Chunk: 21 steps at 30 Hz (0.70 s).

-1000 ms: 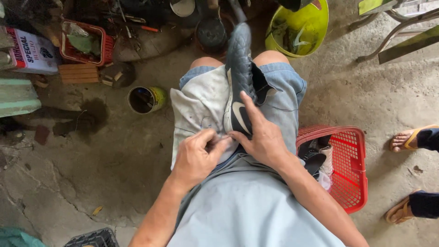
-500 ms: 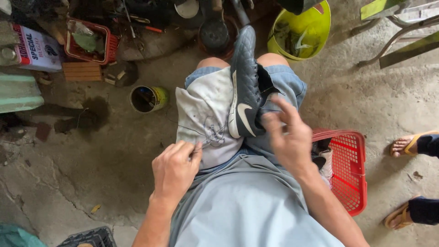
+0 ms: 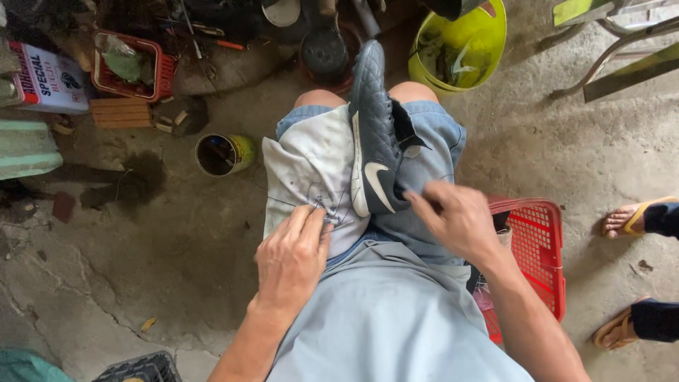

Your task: Hand-sewing the upper part of a sneaker to the sole using a needle and thread in a repair shop.

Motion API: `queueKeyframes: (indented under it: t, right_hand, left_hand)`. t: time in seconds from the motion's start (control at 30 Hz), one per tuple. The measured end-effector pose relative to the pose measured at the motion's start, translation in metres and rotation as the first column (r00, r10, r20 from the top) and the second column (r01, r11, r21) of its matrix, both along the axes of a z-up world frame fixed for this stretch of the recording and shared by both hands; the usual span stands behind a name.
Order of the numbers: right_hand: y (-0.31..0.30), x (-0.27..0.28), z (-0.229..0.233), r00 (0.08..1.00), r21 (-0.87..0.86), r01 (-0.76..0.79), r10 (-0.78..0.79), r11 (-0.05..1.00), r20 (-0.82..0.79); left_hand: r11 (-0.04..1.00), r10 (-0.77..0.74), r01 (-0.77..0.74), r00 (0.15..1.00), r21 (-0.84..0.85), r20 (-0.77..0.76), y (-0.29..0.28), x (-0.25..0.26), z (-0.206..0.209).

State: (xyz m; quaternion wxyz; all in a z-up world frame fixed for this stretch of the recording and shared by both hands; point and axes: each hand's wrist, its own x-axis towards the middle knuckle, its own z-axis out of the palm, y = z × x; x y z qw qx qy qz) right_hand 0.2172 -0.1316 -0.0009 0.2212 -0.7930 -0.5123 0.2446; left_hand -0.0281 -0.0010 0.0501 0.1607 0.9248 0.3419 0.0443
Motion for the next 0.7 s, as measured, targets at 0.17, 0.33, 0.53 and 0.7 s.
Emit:
queueKeyframes:
  t: [0.17, 0.33, 0.53, 0.7]
  right_hand:
    - [-0.049, 0.025, 0.009, 0.917, -0.041, 0.301, -0.301, 0.953, -0.261]
    - [-0.082, 0.045, 0.008, 0.858, -0.207, 0.394, -0.439, 0.895, -0.266]
    - [-0.030, 0.012, 0.022, 0.863, -0.015, 0.438, -0.425, 0.899, -0.274]
    - [0.025, -0.005, 0.042, 0.942, -0.132, 0.049, -0.090, 0.990, -0.323]
  left_hand:
    - [0.997, -0.015, 0.006, 0.993, 0.072, 0.116, 0.005, 0.024, -0.006]
    - [0.992, -0.030, 0.008, 0.985, 0.126, 0.171, 0.011, 0.039, -0.025]
    - [0.965, 0.194, -0.138, 0.948, -0.224, 0.253, 0.015, 0.033, -0.034]
    - [0.196, 0.744, 0.195, 0.609, -0.961, 0.275, 0.030, 0.002, 0.031]
